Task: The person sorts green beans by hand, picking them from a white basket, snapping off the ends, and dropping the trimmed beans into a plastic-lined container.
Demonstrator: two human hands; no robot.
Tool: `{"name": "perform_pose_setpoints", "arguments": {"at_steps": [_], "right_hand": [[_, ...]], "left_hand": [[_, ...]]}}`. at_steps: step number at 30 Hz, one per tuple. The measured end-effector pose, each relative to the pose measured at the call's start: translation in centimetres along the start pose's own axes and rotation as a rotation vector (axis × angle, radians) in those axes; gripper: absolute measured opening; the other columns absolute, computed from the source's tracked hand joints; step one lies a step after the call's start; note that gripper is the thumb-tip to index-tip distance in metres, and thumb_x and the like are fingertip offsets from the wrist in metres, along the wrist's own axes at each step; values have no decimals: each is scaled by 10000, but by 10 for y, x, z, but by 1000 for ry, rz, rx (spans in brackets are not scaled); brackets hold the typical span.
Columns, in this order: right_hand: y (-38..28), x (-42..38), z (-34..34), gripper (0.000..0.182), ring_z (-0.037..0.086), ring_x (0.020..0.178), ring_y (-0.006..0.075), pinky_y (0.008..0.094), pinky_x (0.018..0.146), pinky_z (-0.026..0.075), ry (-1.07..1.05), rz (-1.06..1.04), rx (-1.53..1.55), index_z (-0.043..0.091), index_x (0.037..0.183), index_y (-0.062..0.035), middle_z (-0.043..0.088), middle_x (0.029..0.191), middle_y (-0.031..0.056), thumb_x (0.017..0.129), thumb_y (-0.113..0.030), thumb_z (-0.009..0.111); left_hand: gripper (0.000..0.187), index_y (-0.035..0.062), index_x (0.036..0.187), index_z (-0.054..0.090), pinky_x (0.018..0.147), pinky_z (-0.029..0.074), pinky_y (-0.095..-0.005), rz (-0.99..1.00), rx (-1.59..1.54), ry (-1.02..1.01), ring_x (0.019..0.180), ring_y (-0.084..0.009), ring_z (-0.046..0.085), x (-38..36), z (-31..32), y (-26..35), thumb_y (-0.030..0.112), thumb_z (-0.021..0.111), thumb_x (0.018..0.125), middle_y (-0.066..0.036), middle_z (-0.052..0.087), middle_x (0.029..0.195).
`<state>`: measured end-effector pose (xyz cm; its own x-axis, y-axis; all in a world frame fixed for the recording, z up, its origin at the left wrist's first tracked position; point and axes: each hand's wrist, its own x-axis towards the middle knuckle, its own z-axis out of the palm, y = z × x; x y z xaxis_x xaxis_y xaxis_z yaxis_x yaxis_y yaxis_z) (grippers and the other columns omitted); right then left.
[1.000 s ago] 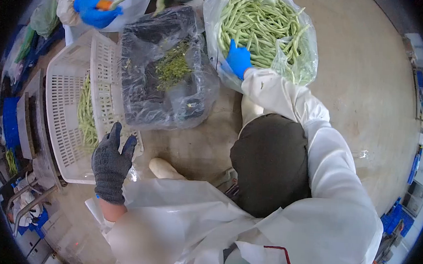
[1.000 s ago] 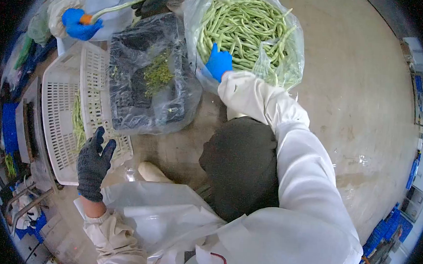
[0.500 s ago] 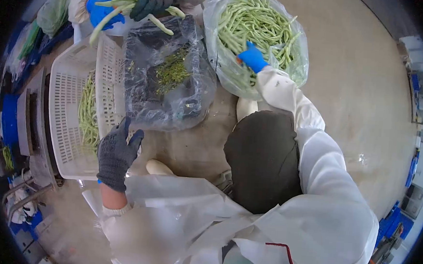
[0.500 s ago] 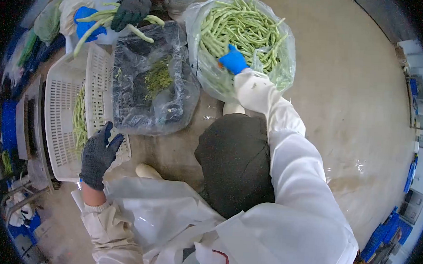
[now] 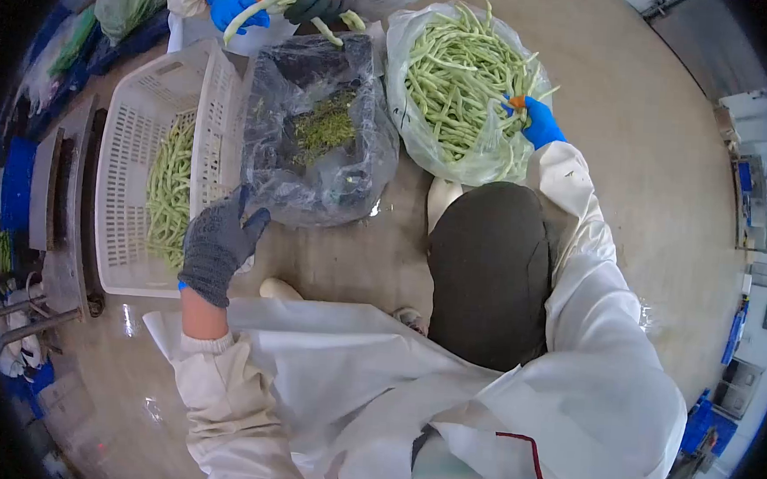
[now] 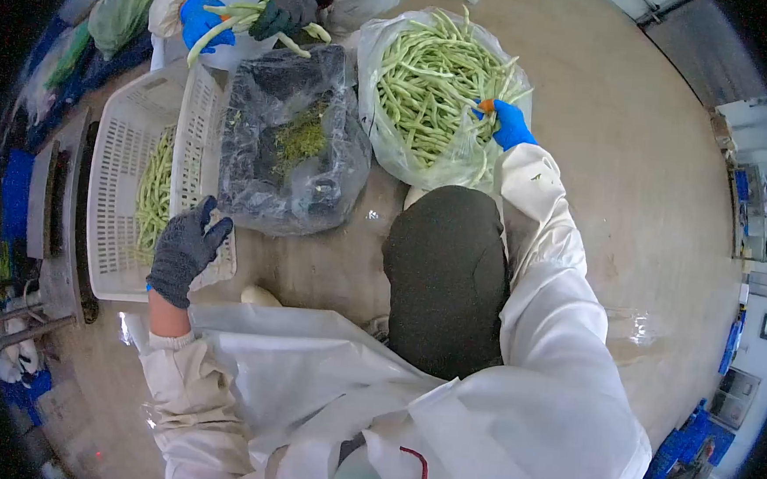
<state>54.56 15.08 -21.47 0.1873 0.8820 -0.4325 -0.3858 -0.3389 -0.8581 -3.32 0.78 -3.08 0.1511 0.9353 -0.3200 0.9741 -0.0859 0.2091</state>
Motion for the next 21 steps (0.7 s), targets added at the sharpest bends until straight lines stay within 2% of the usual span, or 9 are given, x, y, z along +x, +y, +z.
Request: {"name": "perform_pose_setpoints", "arguments": {"at_steps": [2,5,7,9,10,13,15,18,21], "right_hand": [[-3,-35,22,247,626,773,207,315,673,523,-39,62,64,592,1022,45,645,923,132,823,-101,593],[-10,-44,25,302,623,866,189,292,763,512,-290,-171,-274,606,1044,55,655,981,113,767,-64,619],[-36,-80,58,319,618,915,176,274,804,501,-421,-215,-357,618,1046,59,656,1014,113,753,-67,630],[-74,-136,122,326,621,914,181,274,812,500,-390,-21,-156,624,1047,57,655,1021,124,748,-71,633],[-93,-166,151,330,624,891,188,281,819,496,-462,-104,-317,633,1042,57,651,1037,142,741,-78,629],[-113,-206,202,382,628,876,190,292,810,497,-675,-218,-424,615,1088,57,652,1038,137,734,-84,633],[-118,-243,242,438,615,871,167,293,798,493,-791,-268,-598,593,1139,33,653,1020,128,727,-103,656],[-103,-275,292,459,594,842,135,287,778,484,-943,-369,-856,582,1138,24,659,963,105,710,-114,675],[-67,-285,326,438,598,818,133,285,757,483,-1195,-230,-729,603,1100,29,667,907,81,693,-115,676]], "left_hand": [[548,48,1233,536,843,464,-449,37,-10,47,981,-357,596,2,3,0,445,543,856,-203,624,1066],[512,35,1189,553,822,472,-437,94,-74,57,952,-366,601,5,-3,14,416,576,849,-212,627,1036],[509,27,1171,557,815,475,-426,175,-135,58,945,-369,600,9,4,22,411,601,840,-222,625,1022],[505,34,1203,547,821,477,-384,278,-257,24,927,-317,614,13,9,34,381,625,845,-188,640,1013],[505,37,1219,542,824,478,-364,331,-314,12,918,-290,621,14,11,39,366,636,848,-171,647,1009],[482,18,1236,526,873,461,-338,550,-657,-11,947,-214,601,7,18,51,310,639,870,-109,641,1058],[449,38,1256,520,895,455,-358,660,-1081,-34,1031,-217,573,1,11,54,284,608,891,-113,616,1135],[430,43,1279,509,900,458,-356,698,-1409,43,1070,-212,557,-1,7,55,214,597,894,-104,592,1183],[436,27,1280,493,909,451,-327,661,-1602,144,1068,-181,551,8,28,29,163,593,878,-85,558,1206]]}}
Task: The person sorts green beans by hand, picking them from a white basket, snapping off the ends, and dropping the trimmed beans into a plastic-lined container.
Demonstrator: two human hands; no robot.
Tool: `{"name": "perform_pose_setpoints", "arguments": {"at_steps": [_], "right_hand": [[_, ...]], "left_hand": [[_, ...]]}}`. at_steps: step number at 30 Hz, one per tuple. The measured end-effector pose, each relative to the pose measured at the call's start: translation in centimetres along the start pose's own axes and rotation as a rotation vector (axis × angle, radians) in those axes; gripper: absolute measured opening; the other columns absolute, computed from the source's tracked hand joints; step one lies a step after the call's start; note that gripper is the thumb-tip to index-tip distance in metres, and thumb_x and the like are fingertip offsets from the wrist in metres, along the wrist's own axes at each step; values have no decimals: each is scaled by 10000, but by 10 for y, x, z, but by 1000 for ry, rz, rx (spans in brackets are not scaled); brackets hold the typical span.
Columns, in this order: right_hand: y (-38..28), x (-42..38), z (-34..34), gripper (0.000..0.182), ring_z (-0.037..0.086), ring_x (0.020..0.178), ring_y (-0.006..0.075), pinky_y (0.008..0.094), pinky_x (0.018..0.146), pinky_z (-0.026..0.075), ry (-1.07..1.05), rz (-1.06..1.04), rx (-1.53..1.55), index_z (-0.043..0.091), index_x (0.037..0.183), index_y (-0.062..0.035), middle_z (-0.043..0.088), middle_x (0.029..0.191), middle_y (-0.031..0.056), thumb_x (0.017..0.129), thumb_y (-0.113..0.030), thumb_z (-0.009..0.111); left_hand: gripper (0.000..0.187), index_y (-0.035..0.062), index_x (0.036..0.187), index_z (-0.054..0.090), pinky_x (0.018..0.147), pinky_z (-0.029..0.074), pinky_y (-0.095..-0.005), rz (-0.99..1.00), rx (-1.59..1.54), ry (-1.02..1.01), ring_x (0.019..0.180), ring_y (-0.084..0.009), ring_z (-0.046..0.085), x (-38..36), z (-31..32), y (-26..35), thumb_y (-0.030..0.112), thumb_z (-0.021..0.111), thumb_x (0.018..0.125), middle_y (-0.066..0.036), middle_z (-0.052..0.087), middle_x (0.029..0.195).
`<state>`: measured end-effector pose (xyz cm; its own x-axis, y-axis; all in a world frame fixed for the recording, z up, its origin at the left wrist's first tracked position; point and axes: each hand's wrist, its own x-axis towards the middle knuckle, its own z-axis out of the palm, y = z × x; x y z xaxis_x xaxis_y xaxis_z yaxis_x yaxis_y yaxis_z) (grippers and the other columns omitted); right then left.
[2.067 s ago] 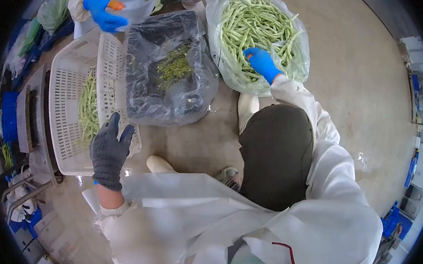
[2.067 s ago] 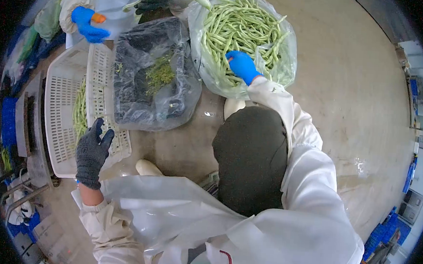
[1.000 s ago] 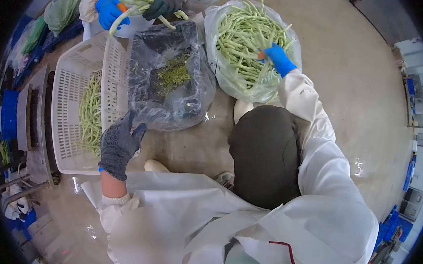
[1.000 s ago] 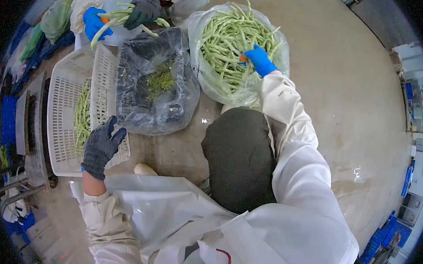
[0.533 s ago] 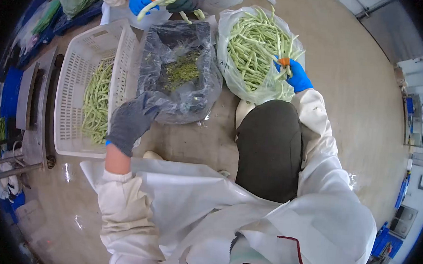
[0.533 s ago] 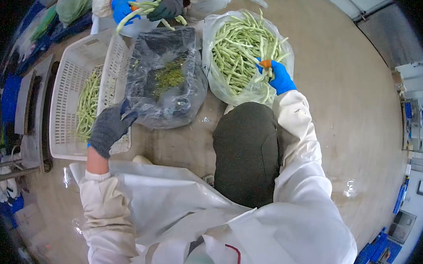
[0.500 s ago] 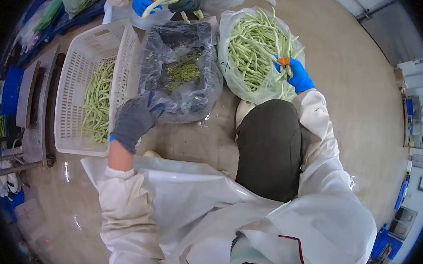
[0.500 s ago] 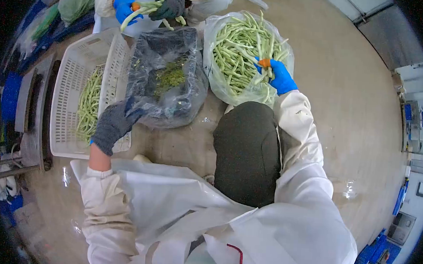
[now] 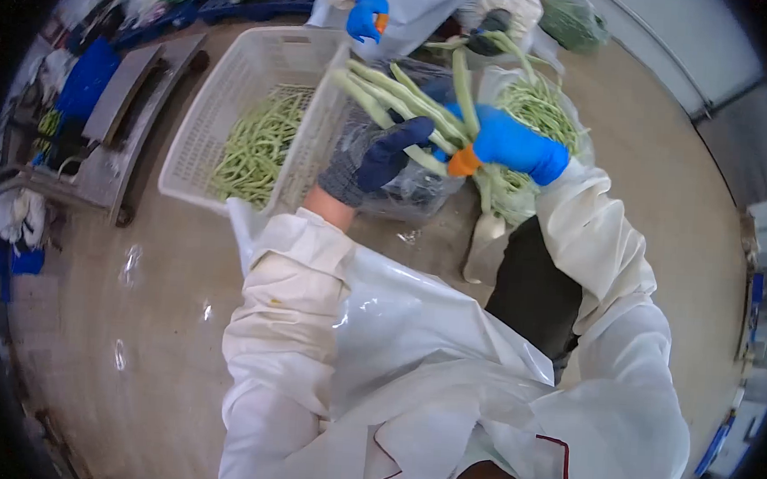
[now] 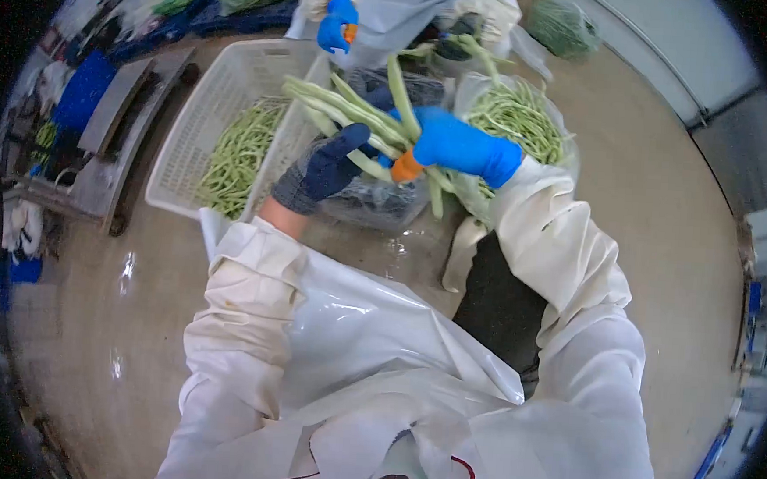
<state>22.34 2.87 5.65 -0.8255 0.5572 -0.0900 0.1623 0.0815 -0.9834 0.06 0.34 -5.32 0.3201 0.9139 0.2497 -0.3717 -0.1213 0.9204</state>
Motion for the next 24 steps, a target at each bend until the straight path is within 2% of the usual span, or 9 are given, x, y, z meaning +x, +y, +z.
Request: {"name": "perform_pose_setpoints", "arguments": {"at_steps": [1,2,4,6,7,10,18,21,24], "right_hand": [[-14,5,18,386,608,804,138,280,752,483,-14,79,-39,634,1054,17,677,878,72,688,-104,660],[22,17,19,321,614,809,137,275,756,481,-50,71,0,658,1022,2,679,879,62,727,-125,655],[23,29,39,328,610,855,130,275,777,474,-47,176,51,643,1079,-9,670,934,63,799,-178,651],[29,38,41,357,593,883,118,272,786,467,-54,95,80,627,1119,-15,654,972,52,838,-233,643],[29,43,39,373,584,897,113,271,791,463,-57,52,92,618,1139,-18,646,991,46,857,-261,640],[27,58,40,392,561,907,104,263,801,452,-52,70,212,598,1173,-25,624,1027,31,882,-287,622],[27,67,32,387,550,968,110,254,863,425,20,35,239,622,1159,-24,633,1051,36,868,-279,634],[31,73,24,405,559,1036,138,264,941,399,37,-32,282,618,1177,-14,637,1115,72,851,-252,646],[28,69,21,400,543,1034,117,272,923,411,52,-22,267,600,1196,-6,620,1129,60,874,-242,629]], "left_hand": [[481,21,1317,447,939,432,-322,-15,-122,-31,1091,-185,540,1,12,22,176,578,880,-91,543,1229],[527,16,1354,402,970,413,-317,-32,-244,-67,1113,-190,529,1,17,35,188,563,883,-96,527,1253],[494,14,1304,468,930,442,-318,-56,-158,54,1058,-202,560,1,5,31,165,574,845,-100,562,1191],[476,9,1275,501,923,449,-321,-118,-192,155,1043,-209,570,-4,3,28,176,578,836,-110,571,1186],[372,13,1194,566,927,445,-326,-17,-147,175,1060,-178,555,-4,2,32,204,544,875,-96,573,1171],[388,-1,1199,560,966,420,-335,20,-236,213,1112,-188,532,0,4,60,192,535,863,-108,565,1194],[588,-72,1266,473,1006,380,-350,44,-189,354,1144,-261,509,10,1,69,195,576,753,-207,478,1322],[570,-72,1248,486,1037,351,-413,46,-237,258,1190,-331,476,10,-8,66,198,564,753,-234,449,1346],[549,-73,1237,495,1054,330,-456,35,-324,255,1215,-378,450,10,-8,65,207,553,767,-246,439,1350]]}}
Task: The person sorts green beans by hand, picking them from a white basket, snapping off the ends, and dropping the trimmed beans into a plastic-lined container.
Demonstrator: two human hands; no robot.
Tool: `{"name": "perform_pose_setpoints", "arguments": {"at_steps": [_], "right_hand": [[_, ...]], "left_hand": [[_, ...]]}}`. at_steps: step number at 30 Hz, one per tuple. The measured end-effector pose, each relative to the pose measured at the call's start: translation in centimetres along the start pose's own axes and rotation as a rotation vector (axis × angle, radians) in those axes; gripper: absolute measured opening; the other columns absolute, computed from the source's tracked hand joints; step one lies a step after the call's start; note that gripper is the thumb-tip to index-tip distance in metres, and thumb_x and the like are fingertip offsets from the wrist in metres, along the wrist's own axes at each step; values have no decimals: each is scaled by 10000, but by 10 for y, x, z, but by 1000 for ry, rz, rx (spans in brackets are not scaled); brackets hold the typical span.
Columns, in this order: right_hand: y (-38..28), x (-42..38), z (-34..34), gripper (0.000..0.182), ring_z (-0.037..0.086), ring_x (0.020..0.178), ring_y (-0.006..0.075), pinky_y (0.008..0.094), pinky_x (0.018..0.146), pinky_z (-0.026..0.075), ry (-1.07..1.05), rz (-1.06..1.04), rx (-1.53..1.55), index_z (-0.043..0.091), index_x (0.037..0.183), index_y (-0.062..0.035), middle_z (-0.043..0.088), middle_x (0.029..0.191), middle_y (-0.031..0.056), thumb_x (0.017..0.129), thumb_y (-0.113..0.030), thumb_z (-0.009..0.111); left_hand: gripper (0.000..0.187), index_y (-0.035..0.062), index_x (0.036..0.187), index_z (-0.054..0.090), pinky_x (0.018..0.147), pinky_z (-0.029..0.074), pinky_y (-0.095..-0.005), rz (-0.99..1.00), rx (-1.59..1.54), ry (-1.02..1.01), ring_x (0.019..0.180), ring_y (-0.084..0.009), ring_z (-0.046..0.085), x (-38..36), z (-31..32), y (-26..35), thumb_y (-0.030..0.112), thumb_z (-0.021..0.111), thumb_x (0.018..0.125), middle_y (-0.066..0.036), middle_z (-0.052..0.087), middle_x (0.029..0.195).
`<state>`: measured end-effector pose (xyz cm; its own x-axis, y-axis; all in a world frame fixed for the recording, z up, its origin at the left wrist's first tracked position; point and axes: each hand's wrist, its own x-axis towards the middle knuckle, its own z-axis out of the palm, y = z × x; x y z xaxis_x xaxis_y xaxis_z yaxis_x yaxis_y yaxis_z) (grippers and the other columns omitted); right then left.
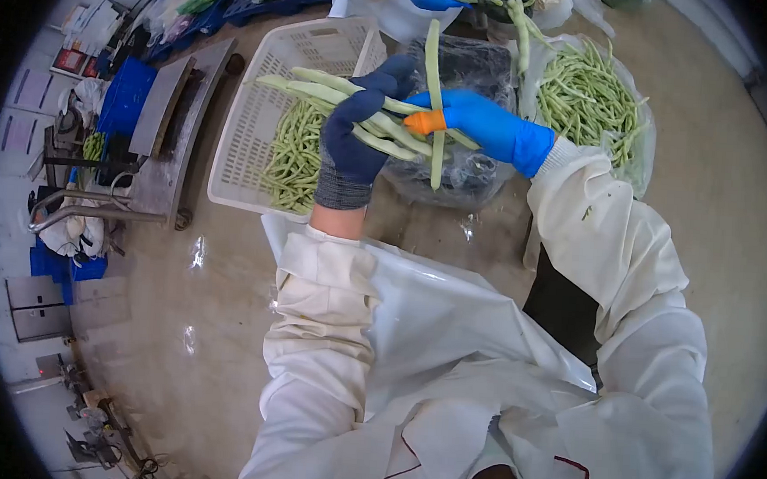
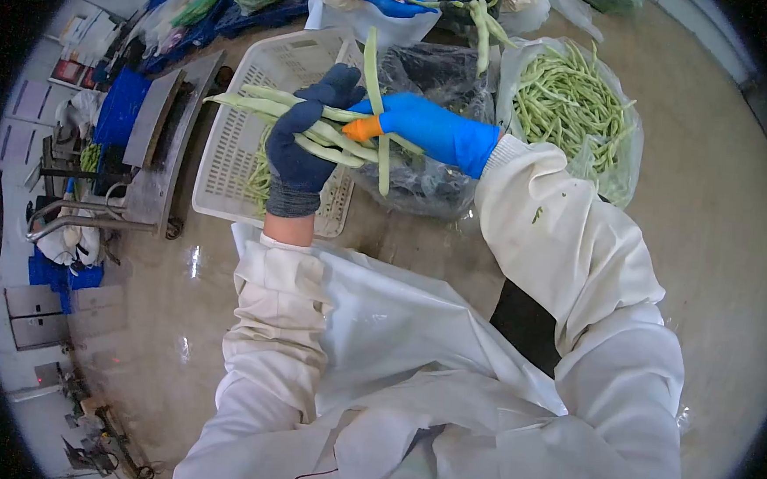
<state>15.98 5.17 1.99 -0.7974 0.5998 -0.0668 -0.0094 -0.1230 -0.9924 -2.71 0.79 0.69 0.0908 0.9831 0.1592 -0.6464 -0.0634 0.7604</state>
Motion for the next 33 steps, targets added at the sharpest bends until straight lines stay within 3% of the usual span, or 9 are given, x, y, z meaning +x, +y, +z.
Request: {"name": "perform_pose_setpoints", "arguments": {"at_steps": [4,6,10,11,13,15,21,27,33], "right_hand": [[4,-1,0,395,565,1038,141,267,945,406,79,-30,163,619,1175,-8,638,1119,81,864,-251,632],[4,-1,-4,380,586,1009,151,270,921,432,122,-87,226,626,1156,0,648,1095,89,870,-251,628],[7,-2,-36,331,624,928,157,301,891,472,270,11,108,633,1107,9,664,1029,81,892,-241,613],[10,-1,-41,318,632,910,160,307,873,482,301,22,68,640,1093,6,668,1011,80,890,-237,617],[11,-2,-44,308,645,824,179,297,784,513,341,27,-133,657,1050,21,679,957,108,865,-225,643],[20,-2,-35,303,640,828,159,298,804,496,242,7,-218,658,1053,11,680,948,90,874,-232,634],[27,-6,-2,312,604,869,167,301,814,468,-39,64,-418,635,1096,-10,668,907,88,896,-246,594],[14,-10,10,387,591,904,197,332,838,447,-44,246,-685,639,1095,-36,659,938,111,871,-350,606],[27,-8,7,406,595,910,198,355,819,456,-91,219,-580,636,1067,-21,661,971,120,856,-368,614]], "left_hand": [[499,-63,1212,525,1079,298,-486,50,13,-36,1241,-397,429,0,4,2,214,527,798,-250,438,1348],[460,-54,1189,545,1087,285,-499,17,-167,-19,1242,-395,432,0,-5,9,197,527,803,-248,440,1347],[404,-34,1157,566,1101,256,-523,44,-214,48,1234,-385,443,0,-18,25,170,534,810,-238,441,1348],[291,-19,1064,597,982,425,-498,50,-198,126,1094,-352,564,-1,-19,28,117,583,807,-215,556,1217],[275,-16,1060,598,884,488,-453,37,50,200,976,-318,610,-3,-23,30,83,597,804,-191,592,1153],[284,-16,1080,596,693,541,-350,17,283,246,767,-235,641,-5,-20,27,22,621,799,-131,651,986],[316,-29,1095,612,753,508,-296,-121,515,113,822,-172,635,-12,6,1,36,647,788,-94,663,960],[265,-19,1002,645,714,514,-285,-132,609,51,769,-152,639,-15,11,3,61,703,756,-89,670,884],[281,-26,995,641,673,519,-285,-189,609,98,713,-150,638,-18,14,5,46,713,732,-86,668,823]]}}
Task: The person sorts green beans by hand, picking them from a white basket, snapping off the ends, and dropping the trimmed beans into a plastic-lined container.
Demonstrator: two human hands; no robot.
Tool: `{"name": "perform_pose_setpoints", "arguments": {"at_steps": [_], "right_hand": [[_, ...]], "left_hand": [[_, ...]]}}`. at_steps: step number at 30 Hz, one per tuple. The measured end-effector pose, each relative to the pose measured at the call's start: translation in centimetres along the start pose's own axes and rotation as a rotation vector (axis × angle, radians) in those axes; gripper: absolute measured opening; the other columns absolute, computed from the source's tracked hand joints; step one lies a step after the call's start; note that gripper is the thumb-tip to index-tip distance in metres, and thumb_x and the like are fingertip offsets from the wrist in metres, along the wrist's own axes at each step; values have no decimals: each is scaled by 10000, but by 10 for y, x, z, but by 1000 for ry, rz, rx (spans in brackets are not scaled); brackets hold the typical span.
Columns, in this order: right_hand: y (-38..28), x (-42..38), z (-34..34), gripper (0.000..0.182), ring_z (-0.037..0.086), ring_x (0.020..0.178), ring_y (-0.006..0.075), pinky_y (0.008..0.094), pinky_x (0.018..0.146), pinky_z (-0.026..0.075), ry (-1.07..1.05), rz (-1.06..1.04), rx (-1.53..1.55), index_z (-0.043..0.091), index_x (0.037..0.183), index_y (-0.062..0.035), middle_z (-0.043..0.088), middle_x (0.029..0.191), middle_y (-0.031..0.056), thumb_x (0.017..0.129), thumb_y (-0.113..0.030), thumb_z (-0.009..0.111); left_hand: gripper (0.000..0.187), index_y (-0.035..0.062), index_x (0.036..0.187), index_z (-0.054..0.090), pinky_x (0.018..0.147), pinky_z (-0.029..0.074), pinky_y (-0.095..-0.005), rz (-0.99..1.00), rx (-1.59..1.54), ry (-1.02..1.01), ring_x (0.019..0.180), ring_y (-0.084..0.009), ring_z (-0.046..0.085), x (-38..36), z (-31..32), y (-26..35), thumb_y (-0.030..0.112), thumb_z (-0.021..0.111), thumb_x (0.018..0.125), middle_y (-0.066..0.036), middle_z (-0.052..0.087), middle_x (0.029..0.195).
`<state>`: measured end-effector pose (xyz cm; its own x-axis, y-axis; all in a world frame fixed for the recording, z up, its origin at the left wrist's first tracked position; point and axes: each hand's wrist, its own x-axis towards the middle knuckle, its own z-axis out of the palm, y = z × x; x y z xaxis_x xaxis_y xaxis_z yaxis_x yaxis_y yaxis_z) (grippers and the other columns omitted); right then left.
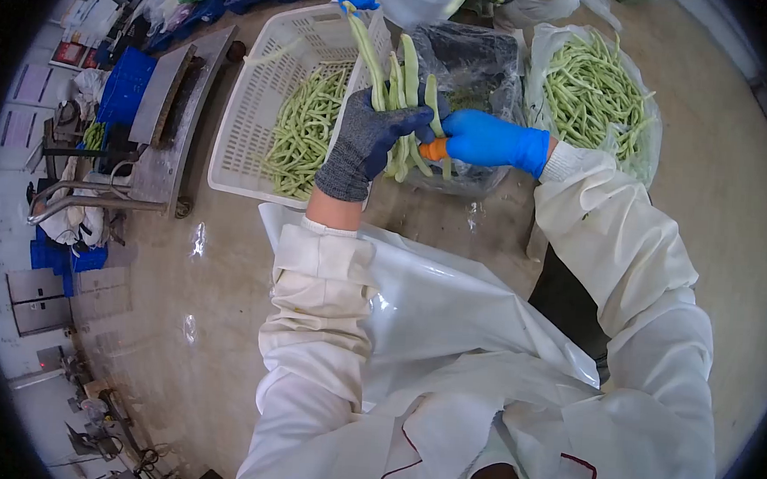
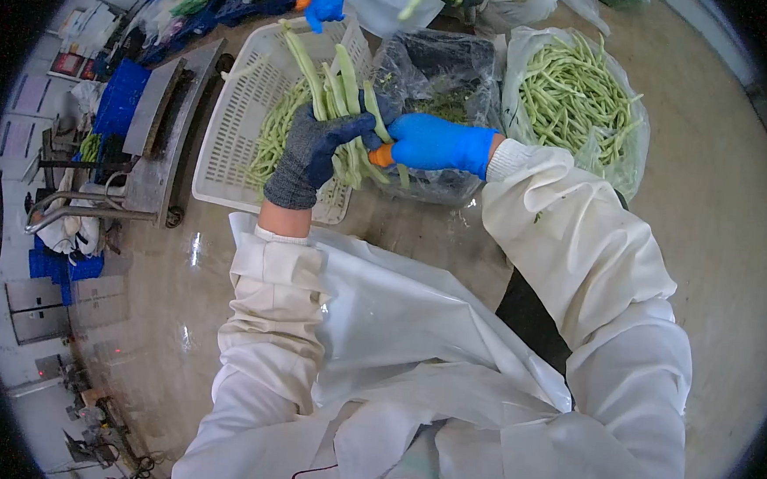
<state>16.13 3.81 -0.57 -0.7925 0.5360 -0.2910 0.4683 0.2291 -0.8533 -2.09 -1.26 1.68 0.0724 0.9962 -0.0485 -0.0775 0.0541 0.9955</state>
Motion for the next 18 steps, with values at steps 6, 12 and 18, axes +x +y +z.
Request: {"name": "perform_pose_setpoints", "arguments": {"at_steps": [6,12,18], "right_hand": [[13,12,-16,334,653,894,292,355,781,501,466,-279,-23,646,1055,-37,661,987,191,816,-268,620],[9,8,-27,265,630,771,359,394,708,511,464,-342,-359,641,1052,-57,650,906,187,826,-187,593],[-7,8,-11,204,627,707,305,365,671,497,646,-246,-575,663,986,-47,649,841,183,824,-158,605]], "left_hand": [[315,-10,973,642,634,520,-313,-3,407,126,655,-187,644,17,-17,-22,114,746,702,-106,670,776],[372,35,961,662,726,509,-401,27,898,160,792,-324,651,14,-12,-19,229,757,657,-181,668,835],[339,-1,980,649,598,509,-328,175,934,239,613,-216,643,15,-5,-27,171,745,704,-128,662,722]]}}
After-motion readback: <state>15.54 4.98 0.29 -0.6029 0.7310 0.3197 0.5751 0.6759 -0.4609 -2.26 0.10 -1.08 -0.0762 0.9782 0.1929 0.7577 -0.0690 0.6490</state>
